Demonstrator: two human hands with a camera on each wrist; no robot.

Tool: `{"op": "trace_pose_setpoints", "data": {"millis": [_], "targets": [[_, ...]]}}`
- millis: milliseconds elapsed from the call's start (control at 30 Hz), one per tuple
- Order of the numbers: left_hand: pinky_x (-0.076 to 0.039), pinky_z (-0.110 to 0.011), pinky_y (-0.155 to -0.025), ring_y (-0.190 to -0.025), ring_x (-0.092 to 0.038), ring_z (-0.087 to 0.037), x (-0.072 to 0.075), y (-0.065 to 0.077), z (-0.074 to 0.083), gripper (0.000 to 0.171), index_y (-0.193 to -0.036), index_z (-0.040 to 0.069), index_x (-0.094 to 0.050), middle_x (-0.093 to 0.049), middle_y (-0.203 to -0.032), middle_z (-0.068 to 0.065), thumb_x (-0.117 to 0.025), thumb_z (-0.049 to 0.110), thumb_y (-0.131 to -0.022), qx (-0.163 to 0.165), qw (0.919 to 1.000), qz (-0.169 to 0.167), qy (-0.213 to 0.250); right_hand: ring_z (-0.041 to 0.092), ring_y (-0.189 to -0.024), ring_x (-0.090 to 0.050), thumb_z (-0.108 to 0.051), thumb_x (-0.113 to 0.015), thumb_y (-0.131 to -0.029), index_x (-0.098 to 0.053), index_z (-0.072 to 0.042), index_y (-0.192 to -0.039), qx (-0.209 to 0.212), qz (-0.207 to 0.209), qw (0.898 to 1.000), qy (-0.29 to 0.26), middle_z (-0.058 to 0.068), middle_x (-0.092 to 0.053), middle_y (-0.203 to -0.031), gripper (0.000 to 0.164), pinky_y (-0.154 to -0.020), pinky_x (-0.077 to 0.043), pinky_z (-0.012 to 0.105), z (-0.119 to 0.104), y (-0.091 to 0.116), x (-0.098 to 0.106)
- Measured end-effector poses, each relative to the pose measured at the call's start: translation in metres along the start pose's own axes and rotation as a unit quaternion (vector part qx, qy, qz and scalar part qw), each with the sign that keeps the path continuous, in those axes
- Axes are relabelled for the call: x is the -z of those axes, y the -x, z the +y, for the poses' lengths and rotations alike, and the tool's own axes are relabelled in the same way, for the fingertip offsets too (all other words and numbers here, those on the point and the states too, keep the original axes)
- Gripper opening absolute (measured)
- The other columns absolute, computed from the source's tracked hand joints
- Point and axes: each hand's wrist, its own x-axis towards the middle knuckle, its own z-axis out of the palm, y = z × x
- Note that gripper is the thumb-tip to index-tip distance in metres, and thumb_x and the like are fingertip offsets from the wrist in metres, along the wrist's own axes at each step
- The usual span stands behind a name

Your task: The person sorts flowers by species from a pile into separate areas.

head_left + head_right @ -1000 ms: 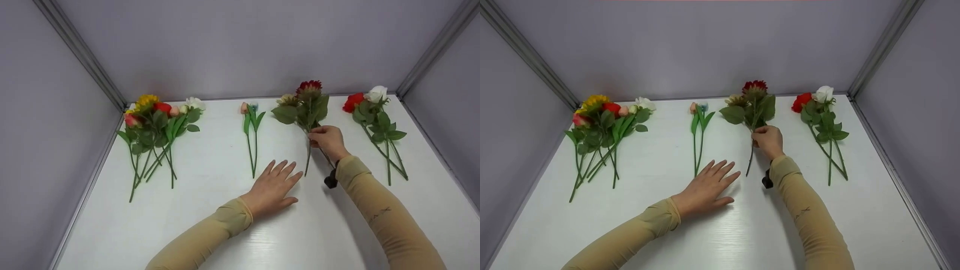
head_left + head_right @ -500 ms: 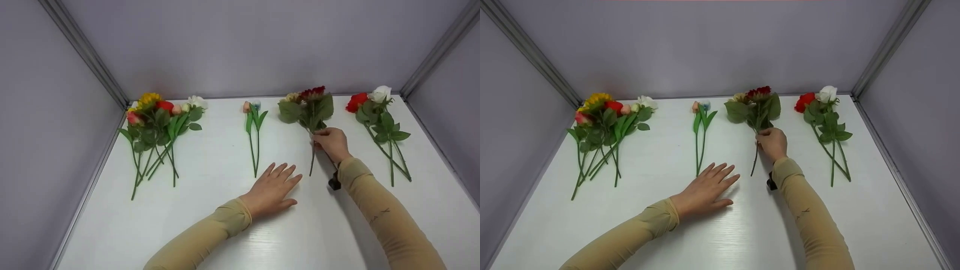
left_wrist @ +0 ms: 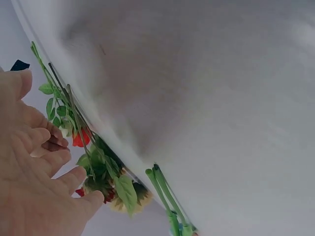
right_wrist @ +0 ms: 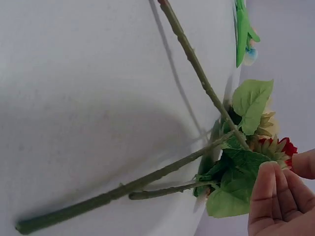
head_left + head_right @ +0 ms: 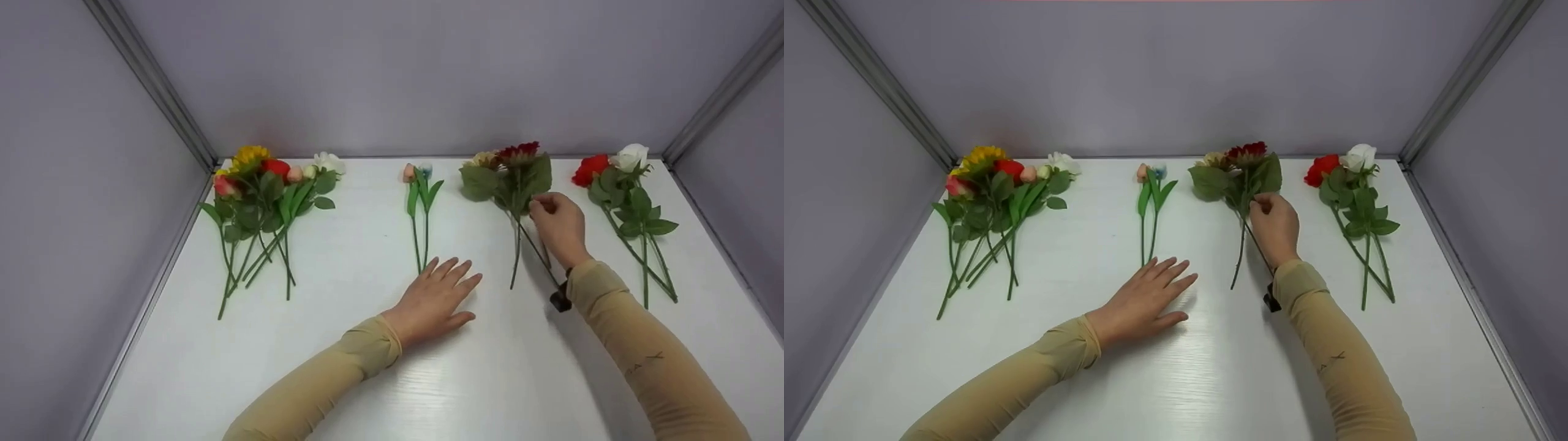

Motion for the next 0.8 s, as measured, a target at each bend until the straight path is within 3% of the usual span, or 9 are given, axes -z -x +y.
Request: {"op": "trace_pose_setpoints", "data": {"millis": [267,433,500,633,800], "targets": [[-0.019,-0.050,-0.123,-0.151,-0.029,-0.030,0.011,0.012,-0.039,0.064,-0.158,0.018,-0.041,-0.037,-0.162,-0.009,-0.055,0.049,-0.104,0.060,0.9977,0.024,0.021,0.025,-0.104,-0.059,-0.023,-0.060,-0.104,-0.067,-0.004,-0.127,0.139,0.004,0.989,0.052,0.011,-0.065,-0.117,0.030,-0.090,-0.051,0.042,-0.025,0.012,-0.020],[-0.027,-0.049,-0.120,-0.142,-0.043,-0.031,0.013,0.039,-0.086,0.053,-0.150,0.011,-0.052,-0.052,-0.150,-0.012,-0.059,0.038,-0.104,0.143,0.9869,0.072,0.020,0.030,-0.115,-0.060,-0.018,-0.063,-0.103,-0.069,-0.005,-0.127,0.241,-0.048,0.962,0.116,0.012,-0.068,-0.123,0.028,-0.099,-0.048,0.050,-0.041,0.026,-0.049],[-0.033,-0.048,-0.117,-0.135,-0.050,-0.032,0.012,0.053,-0.107,0.047,-0.144,0.009,-0.058,-0.059,-0.141,-0.012,-0.061,0.031,-0.104,0.184,0.9780,0.096,0.024,0.032,-0.120,-0.058,-0.019,-0.065,-0.102,-0.069,-0.005,-0.129,0.271,-0.074,0.949,0.140,0.012,-0.068,-0.126,0.030,-0.103,-0.046,0.050,-0.046,0.032,-0.063],[-0.045,-0.051,-0.104,-0.121,-0.057,-0.037,0.011,0.079,-0.147,0.034,-0.131,0.005,-0.067,-0.065,-0.127,-0.016,-0.063,0.021,-0.101,0.251,0.9568,0.138,0.049,0.030,-0.124,-0.056,-0.020,-0.066,-0.102,-0.068,-0.005,-0.129,0.294,-0.116,0.935,0.160,0.011,-0.067,-0.128,0.031,-0.105,-0.045,0.047,-0.055,0.043,-0.091],[-0.050,-0.056,-0.092,-0.113,-0.058,-0.042,0.017,0.114,-0.192,0.029,-0.125,0.002,-0.069,-0.065,-0.122,-0.020,-0.061,0.016,-0.102,0.353,0.9150,0.171,0.094,0.029,-0.124,-0.057,-0.020,-0.065,-0.102,-0.068,-0.005,-0.130,0.327,-0.168,0.912,0.185,0.010,-0.067,-0.129,0.031,-0.106,-0.046,0.044,-0.068,0.056,-0.126]]}}
